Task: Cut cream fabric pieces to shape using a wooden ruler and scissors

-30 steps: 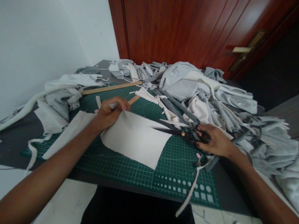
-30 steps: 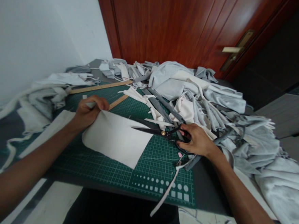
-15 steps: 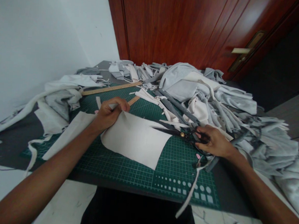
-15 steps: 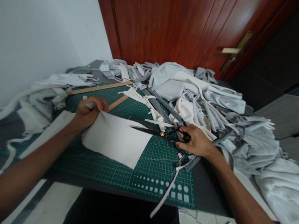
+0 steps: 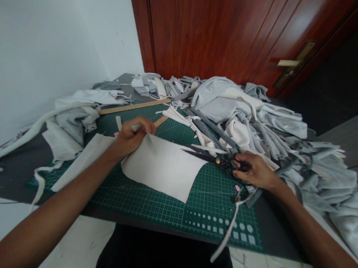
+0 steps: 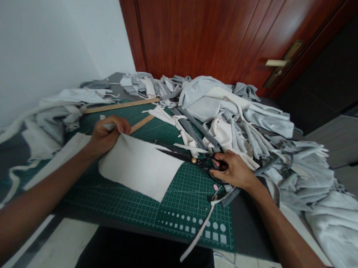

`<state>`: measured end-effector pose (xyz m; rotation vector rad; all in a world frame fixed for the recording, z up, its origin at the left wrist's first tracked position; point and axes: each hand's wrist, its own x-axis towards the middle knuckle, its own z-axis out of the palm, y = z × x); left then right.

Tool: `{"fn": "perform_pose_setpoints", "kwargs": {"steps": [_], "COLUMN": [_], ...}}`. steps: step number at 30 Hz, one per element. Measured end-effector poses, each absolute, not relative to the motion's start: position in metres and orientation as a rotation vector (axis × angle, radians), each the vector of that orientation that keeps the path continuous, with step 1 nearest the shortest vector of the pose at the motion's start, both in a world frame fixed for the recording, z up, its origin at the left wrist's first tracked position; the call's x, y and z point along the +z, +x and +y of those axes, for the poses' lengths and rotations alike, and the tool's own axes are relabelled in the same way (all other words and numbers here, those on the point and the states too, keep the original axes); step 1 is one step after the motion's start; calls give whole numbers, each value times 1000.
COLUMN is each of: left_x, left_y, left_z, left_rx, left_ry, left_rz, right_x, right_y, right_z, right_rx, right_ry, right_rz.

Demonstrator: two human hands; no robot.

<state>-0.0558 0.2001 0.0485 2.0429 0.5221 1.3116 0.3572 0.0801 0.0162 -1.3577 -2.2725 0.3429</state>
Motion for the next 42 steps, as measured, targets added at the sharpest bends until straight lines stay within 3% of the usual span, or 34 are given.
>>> {"fn": "perform_pose_setpoints", "kwargs": {"steps": [42], "left_x": [49], "left_y": [-51], "left_z": [201], "left_rx": [1344], "left_ry": [2052], "left_rz": [276], "right_x": [11], "right_y": [357], "right_z": [80], "right_rx": [178], "right_ry": [-1375], "right_rz": [-2296]}}
